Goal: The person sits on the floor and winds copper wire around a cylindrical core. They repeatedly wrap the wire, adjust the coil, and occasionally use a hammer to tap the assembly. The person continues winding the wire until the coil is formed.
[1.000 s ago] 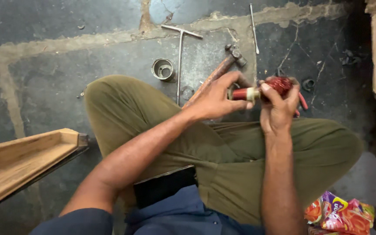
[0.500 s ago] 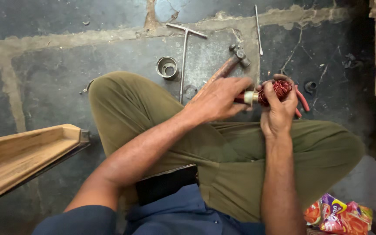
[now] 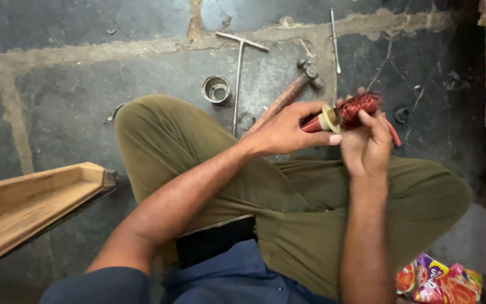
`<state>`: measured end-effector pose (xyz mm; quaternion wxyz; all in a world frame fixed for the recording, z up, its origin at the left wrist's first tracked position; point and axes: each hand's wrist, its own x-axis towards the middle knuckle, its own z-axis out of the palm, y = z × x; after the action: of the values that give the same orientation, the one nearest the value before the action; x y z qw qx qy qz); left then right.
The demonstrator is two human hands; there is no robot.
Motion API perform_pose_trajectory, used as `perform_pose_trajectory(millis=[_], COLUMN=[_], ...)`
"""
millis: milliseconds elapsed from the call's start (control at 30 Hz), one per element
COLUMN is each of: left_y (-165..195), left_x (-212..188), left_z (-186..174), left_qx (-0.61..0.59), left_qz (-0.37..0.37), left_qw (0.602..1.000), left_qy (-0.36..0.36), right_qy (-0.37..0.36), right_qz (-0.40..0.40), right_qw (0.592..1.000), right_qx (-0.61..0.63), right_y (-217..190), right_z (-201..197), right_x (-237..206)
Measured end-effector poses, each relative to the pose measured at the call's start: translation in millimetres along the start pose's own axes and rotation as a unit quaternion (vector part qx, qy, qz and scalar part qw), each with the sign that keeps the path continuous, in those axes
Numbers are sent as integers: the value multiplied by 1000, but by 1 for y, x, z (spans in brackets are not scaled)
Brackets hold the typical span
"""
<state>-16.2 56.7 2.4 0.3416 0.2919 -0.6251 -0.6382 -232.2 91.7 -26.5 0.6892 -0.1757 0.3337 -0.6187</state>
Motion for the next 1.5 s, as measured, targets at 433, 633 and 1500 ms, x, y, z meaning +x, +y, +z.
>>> perform_pose_trajectory(millis=[433,633,1500], left_y=[15,-1,32], left_x=[1,-7,-7], left_z=[-12,13,-11], left_qx=[181,70,215], left_qz=[-58,38,62], left_qw=[977,995,973], left_qy=[97,-64,63], right_qy=[65,145,72], right_qz=[-8,-186,-106], right_qw=[987,818,935], right_qx=[-149,-525,-332], right_y=[0,29,34], right_z=[-2,-12,9], right_x=[-2,9,2])
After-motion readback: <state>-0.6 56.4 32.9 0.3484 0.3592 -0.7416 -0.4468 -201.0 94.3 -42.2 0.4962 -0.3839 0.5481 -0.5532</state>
